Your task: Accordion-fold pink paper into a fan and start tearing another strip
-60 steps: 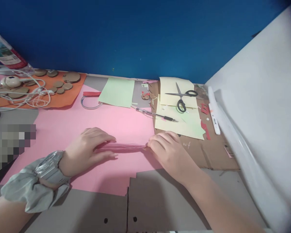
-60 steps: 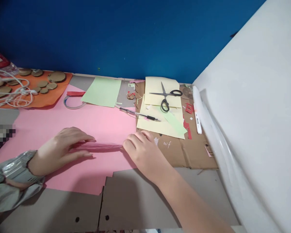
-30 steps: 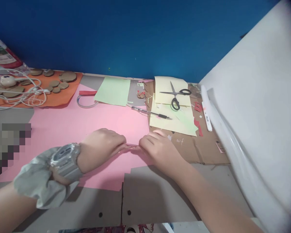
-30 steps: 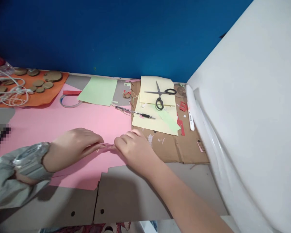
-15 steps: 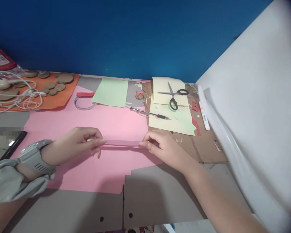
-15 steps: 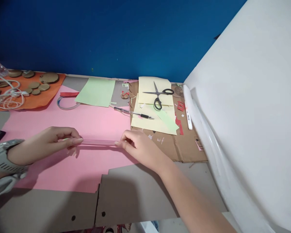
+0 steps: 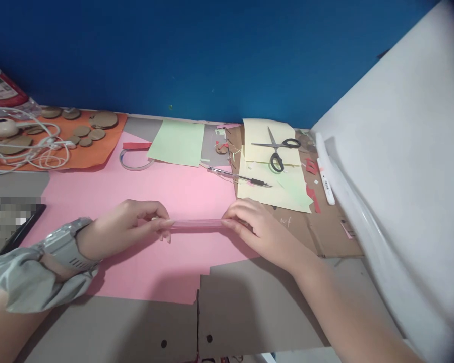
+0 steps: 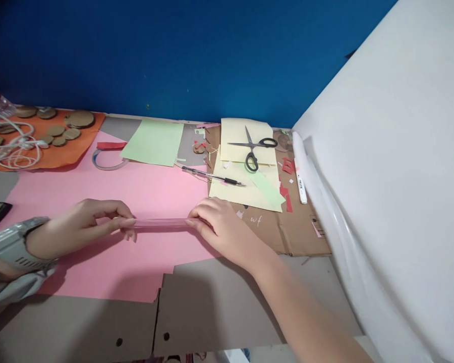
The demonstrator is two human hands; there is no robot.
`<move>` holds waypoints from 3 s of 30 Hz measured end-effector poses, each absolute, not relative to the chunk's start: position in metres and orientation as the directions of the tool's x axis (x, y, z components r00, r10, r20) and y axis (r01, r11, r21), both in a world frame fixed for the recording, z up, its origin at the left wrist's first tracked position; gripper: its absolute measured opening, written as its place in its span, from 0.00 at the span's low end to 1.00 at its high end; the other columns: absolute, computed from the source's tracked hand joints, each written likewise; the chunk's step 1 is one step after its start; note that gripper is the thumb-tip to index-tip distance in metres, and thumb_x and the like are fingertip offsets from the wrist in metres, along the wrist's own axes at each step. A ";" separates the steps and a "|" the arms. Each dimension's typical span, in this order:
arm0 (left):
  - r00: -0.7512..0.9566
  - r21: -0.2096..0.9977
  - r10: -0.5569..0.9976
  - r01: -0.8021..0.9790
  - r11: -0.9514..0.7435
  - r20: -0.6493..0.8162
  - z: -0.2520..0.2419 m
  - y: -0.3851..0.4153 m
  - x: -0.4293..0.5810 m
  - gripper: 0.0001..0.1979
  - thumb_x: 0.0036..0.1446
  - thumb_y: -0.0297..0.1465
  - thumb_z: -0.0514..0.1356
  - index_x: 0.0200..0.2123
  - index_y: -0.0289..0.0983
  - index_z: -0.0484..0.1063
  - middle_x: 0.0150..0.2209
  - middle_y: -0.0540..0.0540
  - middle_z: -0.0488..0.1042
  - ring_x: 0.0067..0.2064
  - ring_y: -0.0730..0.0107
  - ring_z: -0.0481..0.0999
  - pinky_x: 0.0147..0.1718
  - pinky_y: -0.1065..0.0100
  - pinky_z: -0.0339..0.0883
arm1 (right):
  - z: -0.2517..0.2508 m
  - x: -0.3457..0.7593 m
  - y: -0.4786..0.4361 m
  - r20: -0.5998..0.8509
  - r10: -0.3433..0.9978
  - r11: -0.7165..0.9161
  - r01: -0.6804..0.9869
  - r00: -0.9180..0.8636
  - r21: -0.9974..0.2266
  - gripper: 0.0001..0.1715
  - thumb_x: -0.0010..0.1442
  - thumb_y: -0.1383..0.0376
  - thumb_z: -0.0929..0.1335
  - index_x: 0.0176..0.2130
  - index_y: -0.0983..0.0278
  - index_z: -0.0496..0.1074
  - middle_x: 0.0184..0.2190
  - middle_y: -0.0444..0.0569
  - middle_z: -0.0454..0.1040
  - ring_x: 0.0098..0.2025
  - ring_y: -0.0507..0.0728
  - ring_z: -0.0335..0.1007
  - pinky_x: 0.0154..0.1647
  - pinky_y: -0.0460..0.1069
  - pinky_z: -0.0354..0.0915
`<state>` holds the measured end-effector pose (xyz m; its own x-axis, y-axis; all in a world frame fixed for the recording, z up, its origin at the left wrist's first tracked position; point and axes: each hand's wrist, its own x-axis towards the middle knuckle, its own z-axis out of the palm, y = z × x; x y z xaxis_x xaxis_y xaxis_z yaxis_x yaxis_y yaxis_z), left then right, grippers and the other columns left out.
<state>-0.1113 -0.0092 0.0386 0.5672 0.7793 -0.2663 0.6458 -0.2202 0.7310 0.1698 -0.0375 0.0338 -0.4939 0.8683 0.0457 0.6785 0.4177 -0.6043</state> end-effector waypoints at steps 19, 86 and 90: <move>0.586 0.534 0.789 0.614 -0.581 0.185 0.023 -0.027 -0.096 0.16 0.54 0.38 0.60 0.45 0.37 0.69 0.43 0.44 0.76 0.45 0.62 0.74 0.45 0.62 0.68 | 0.013 0.160 -0.046 0.486 0.594 0.760 0.645 -0.642 -0.077 0.08 0.60 0.74 0.64 0.35 0.63 0.70 0.37 0.49 0.73 0.46 0.56 0.62 0.48 0.52 0.60; 0.371 0.981 0.917 0.171 0.090 -0.149 0.024 -0.016 -0.098 0.10 0.57 0.37 0.58 0.37 0.37 0.65 0.25 0.51 0.73 0.28 0.71 0.75 0.28 0.69 0.69 | 0.029 0.166 -0.038 -0.210 0.918 -0.138 0.225 -0.336 -0.965 0.09 0.62 0.58 0.64 0.39 0.61 0.66 0.27 0.42 0.73 0.30 0.51 0.71 0.32 0.46 0.63; 0.254 0.907 0.958 0.421 0.012 -0.131 0.026 -0.016 -0.099 0.13 0.55 0.42 0.58 0.39 0.39 0.67 0.28 0.51 0.72 0.26 0.73 0.70 0.26 0.72 0.64 | 0.035 0.166 -0.040 -0.239 0.908 -0.070 0.437 -0.345 -0.897 0.13 0.63 0.55 0.62 0.40 0.58 0.70 0.34 0.43 0.76 0.33 0.52 0.69 0.34 0.47 0.60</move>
<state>-0.0988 -0.0159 0.0264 0.2544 0.9582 -0.1310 0.4208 0.0123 0.9071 0.1657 -0.0399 0.0347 -0.3451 0.9077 -0.2389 0.4367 -0.0700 -0.8969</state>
